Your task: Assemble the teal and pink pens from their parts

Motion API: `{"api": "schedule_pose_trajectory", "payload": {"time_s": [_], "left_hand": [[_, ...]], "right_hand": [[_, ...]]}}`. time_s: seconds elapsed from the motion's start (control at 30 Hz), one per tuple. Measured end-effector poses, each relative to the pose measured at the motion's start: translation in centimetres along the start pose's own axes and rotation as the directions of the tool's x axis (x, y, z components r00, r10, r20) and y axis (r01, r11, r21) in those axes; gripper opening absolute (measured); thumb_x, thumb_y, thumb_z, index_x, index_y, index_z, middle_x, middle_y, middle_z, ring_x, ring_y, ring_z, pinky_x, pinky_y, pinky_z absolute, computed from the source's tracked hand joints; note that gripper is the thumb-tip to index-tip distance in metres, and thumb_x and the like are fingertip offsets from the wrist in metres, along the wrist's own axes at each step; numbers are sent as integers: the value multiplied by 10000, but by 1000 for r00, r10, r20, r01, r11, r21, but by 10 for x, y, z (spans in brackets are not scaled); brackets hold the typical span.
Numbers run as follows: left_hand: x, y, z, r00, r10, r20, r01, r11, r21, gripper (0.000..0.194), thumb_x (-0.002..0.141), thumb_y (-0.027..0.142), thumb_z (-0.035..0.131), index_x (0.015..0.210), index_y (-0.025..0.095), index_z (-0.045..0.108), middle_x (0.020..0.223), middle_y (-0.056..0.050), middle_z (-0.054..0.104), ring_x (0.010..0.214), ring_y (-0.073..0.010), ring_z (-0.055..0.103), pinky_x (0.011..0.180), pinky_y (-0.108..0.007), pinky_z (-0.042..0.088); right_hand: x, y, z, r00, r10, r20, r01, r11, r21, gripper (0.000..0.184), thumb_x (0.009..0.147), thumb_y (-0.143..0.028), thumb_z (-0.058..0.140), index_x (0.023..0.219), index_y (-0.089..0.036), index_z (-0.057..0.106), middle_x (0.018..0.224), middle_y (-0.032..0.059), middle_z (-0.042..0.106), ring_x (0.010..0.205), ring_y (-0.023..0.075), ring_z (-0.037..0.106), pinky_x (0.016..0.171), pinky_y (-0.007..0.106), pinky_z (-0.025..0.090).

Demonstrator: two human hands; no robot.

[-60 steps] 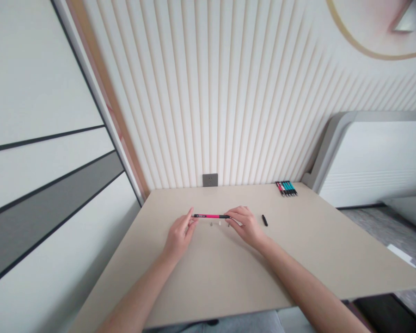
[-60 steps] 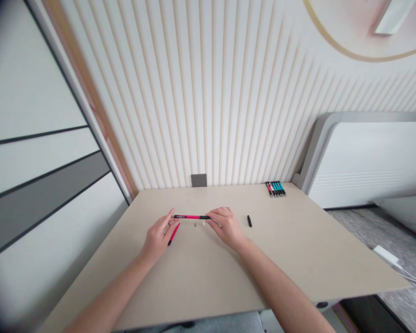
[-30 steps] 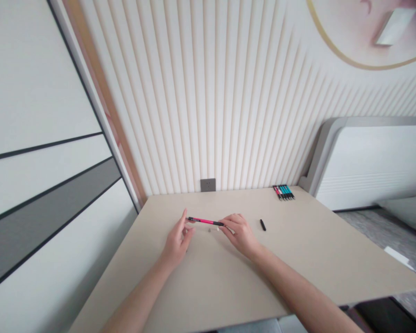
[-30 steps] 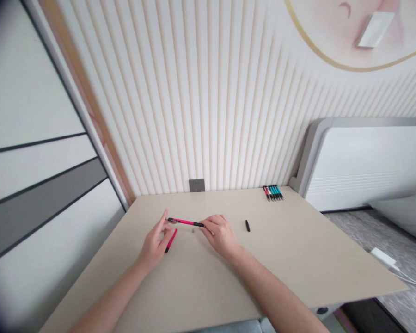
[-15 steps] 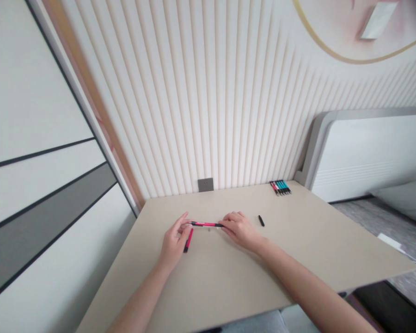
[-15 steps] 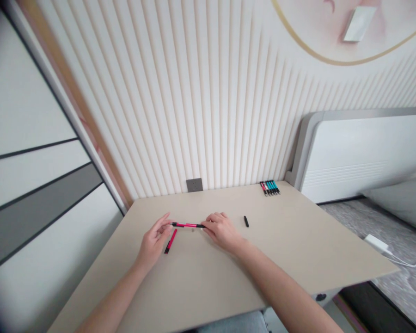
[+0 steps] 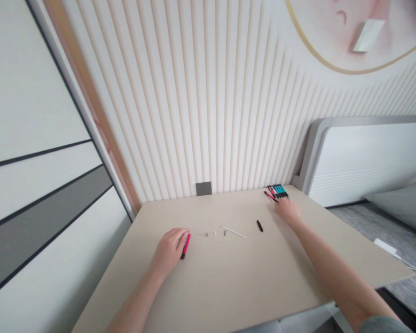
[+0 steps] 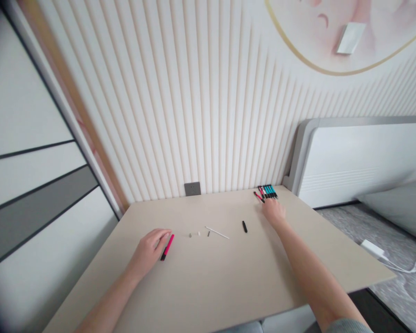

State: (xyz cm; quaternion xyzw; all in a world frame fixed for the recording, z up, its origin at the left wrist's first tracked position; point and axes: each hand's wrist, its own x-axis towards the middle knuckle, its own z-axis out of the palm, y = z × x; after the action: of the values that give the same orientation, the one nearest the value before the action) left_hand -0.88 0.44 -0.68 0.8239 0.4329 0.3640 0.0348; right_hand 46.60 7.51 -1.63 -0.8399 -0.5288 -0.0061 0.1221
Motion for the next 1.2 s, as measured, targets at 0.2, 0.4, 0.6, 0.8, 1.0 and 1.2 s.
{"api": "schedule_pose_trajectory", "payload": {"time_s": [0.2,0.4,0.6,0.8,1.0,1.2], "left_hand": [[-1,0,-1,995,-71,67,71,997,1,247,962,306,430,966,204,655,969,-60,707,935,-210,647,863,-349,502],[-1,2,-2,988,-96,117,97,995,-5,242,965,313,431,969,202,647,973,-55,698,937,-208,635,860,-344,487],[1,3,-3,987,-94,133,96,995,-10,243,958,316,437,966,199,651,969,-57,697,932,-208,634,859,-339,480],[0,5,-3,984,-87,155,90,996,-11,239,955,301,437,944,214,660,940,-46,698,909,-204,634,834,-323,480],[1,6,-2,977,-100,187,102,995,-1,262,966,306,416,951,213,660,929,-49,692,897,-204,624,832,-333,472],[0,6,-2,974,-104,199,104,994,10,255,969,311,421,951,217,658,922,-37,692,877,-198,622,829,-335,466]], "right_hand": [[8,-2,18,995,103,1,-103,994,22,360,911,-332,460,1077,-105,684,1082,220,661,1028,322,635,824,398,483],[5,3,20,994,106,-11,-106,992,63,386,892,-409,459,1071,-149,682,1098,183,660,1012,319,634,805,406,495],[2,10,18,992,126,10,-127,988,83,317,873,-290,453,1014,-161,706,1055,170,677,1004,295,641,799,384,496],[8,6,22,988,157,1,-156,983,96,332,893,-337,460,1006,-160,717,1039,180,681,1004,300,643,815,395,491],[16,1,24,984,179,-21,-177,981,77,369,902,-400,477,1024,-139,708,1049,210,669,1023,323,634,832,436,481],[18,2,24,985,174,-20,-172,983,71,436,883,-493,468,984,-148,716,1013,194,678,1000,340,638,804,439,495]]}}
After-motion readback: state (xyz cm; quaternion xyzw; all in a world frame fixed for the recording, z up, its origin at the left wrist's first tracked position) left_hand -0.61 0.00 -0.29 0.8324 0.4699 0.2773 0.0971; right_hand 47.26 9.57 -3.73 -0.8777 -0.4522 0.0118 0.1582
